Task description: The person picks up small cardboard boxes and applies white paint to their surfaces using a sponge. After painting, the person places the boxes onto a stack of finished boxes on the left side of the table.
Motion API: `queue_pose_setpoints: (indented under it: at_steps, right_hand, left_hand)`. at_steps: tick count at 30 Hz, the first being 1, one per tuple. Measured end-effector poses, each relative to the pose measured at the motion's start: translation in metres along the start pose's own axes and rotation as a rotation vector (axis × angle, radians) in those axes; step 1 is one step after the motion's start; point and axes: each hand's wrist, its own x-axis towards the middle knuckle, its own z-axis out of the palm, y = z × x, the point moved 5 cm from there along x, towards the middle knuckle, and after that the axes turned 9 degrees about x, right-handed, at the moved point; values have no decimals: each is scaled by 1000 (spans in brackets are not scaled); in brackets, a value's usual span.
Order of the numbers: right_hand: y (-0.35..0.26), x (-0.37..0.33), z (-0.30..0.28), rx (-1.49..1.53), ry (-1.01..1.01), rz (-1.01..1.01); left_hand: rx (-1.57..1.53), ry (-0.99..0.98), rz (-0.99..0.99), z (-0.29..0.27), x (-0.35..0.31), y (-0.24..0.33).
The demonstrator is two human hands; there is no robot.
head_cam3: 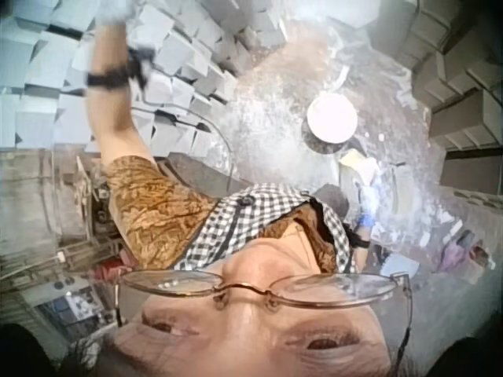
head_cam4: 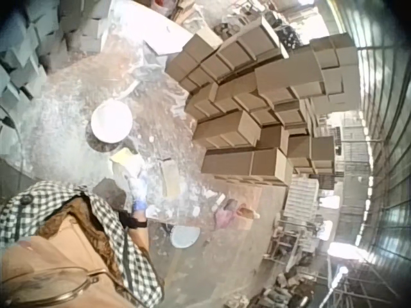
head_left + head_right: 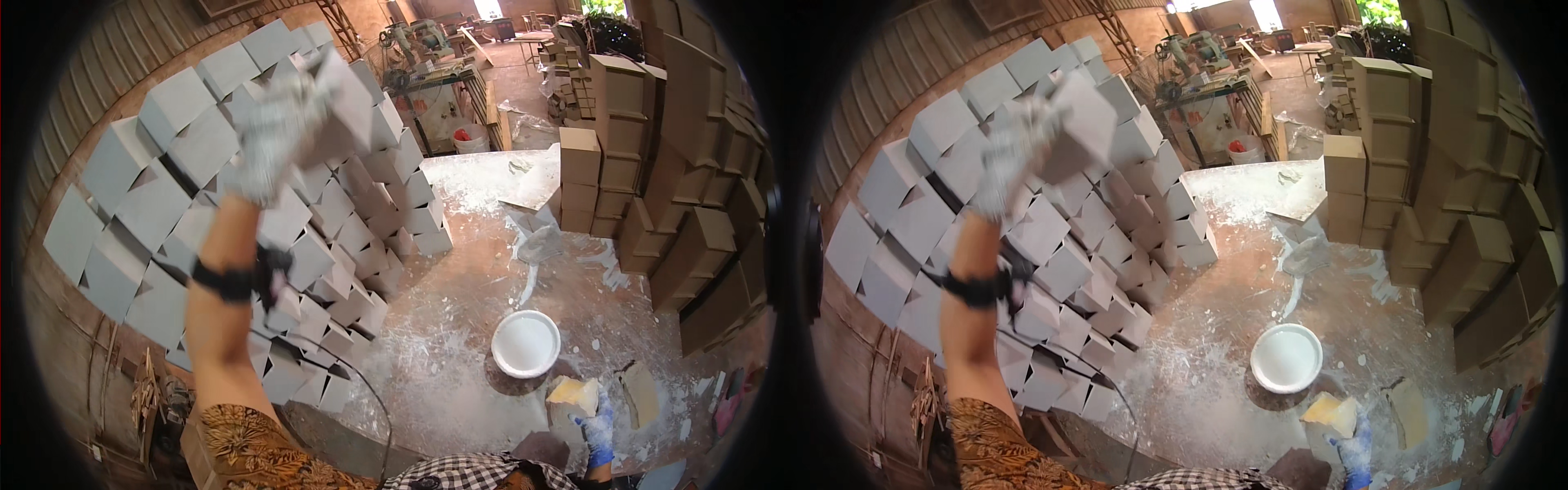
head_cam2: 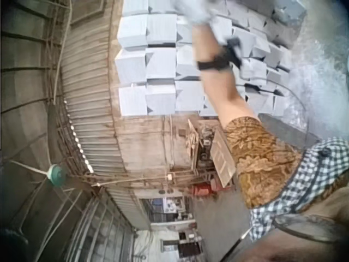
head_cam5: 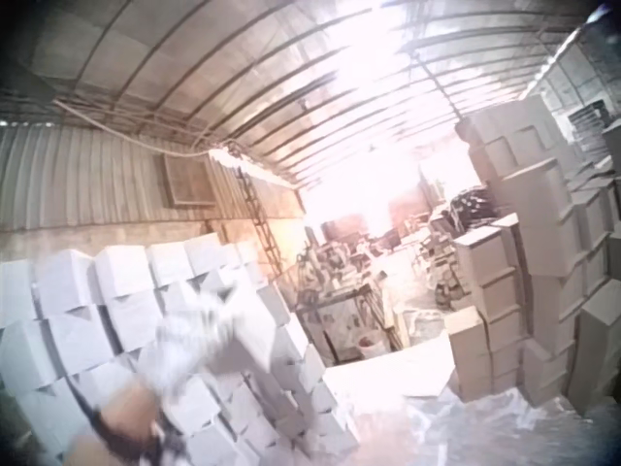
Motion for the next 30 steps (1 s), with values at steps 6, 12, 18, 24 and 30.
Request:
queue_pose_setpoints:
  at_steps: [6,12,18,24,30]
  right_hand:
    - [39,-6,8,51,130,37]
    - [70,-34,-4,185,335,44]
    - [93,-37,-8,185,387,-11]
    - [122,-22,-4,14,414,81]
    - [110,-16,3,179,380,82]
  left_hand:
    - [411,-159,-155,51,154,-108]
    - [397,-168,-172,122,182,-137]
    - [432,-256,-206,162,210,-172]
    - [680,-194,96,162,224,-173]
    - [605,-434,-132,177,215,-188]
